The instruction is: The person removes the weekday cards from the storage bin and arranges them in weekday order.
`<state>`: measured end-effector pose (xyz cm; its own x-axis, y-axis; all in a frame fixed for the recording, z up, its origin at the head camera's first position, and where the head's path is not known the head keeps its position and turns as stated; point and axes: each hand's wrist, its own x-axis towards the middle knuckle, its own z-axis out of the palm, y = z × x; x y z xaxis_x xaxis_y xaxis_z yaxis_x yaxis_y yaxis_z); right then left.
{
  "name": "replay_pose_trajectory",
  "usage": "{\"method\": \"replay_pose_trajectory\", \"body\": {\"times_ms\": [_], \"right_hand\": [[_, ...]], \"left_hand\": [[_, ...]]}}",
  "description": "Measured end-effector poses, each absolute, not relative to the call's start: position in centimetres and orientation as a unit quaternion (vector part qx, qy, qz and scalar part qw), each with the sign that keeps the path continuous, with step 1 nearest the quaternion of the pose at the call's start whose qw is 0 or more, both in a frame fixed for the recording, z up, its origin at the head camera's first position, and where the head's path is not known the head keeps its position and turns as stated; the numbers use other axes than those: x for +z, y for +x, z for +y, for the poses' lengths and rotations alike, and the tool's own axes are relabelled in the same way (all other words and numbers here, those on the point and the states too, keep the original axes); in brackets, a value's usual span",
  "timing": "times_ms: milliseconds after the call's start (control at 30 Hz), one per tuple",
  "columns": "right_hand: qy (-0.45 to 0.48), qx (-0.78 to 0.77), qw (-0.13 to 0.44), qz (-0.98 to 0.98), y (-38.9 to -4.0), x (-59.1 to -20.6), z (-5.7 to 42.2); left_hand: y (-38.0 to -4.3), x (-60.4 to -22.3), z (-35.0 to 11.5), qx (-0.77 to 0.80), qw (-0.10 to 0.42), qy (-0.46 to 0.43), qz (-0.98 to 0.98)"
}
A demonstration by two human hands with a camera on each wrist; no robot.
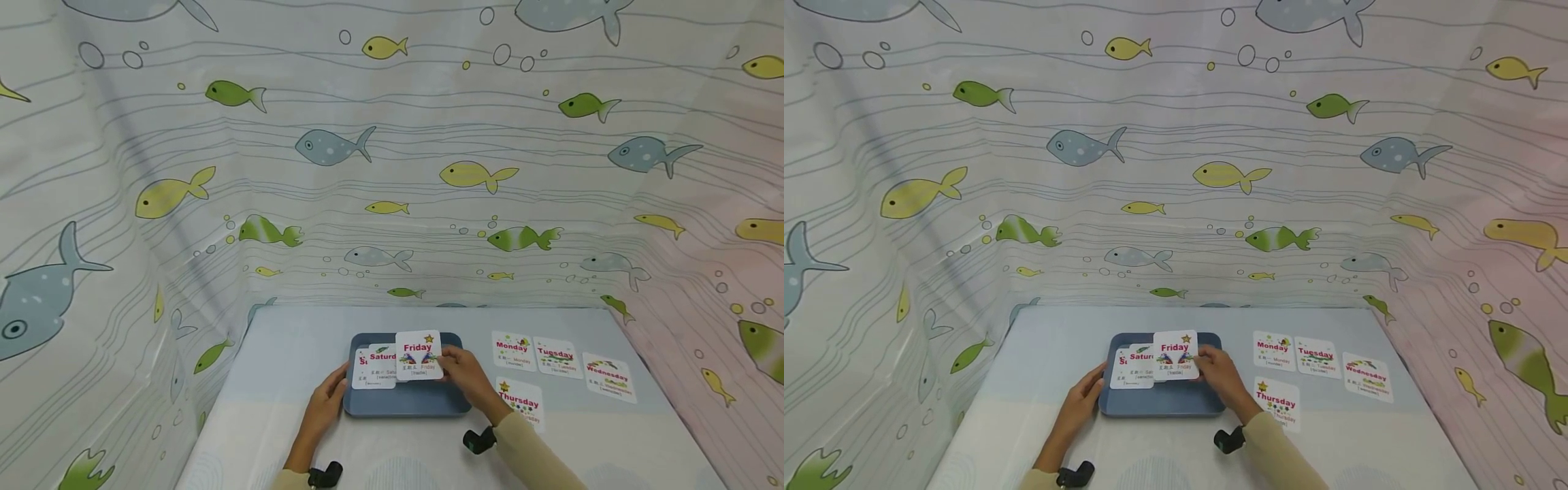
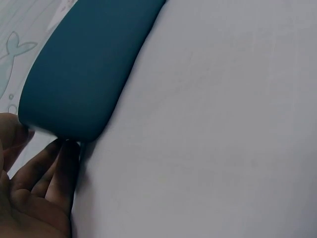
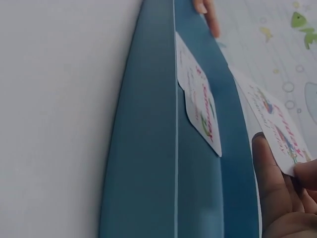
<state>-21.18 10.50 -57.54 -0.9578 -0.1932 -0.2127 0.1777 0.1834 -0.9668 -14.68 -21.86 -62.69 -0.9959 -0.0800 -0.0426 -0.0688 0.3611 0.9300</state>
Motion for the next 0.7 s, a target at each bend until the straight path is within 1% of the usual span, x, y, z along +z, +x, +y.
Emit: {"method": "replay_pose_trajectory", "body": {"times_ms": [267,700], "right_hand": [[0.025,-0.634,0.141,0.760,-20.5,-56.9,11.9],[0.043,-0.634,0.128,0.761,-19.9,-56.5,15.0]], "left_hand": [[-14.7,-62.7,-21.8,-0.562,0.007,0.042,-0.826],[-14.7,-63.1,-22.0,-0.556,0.010,0.041,-0.830]]}}
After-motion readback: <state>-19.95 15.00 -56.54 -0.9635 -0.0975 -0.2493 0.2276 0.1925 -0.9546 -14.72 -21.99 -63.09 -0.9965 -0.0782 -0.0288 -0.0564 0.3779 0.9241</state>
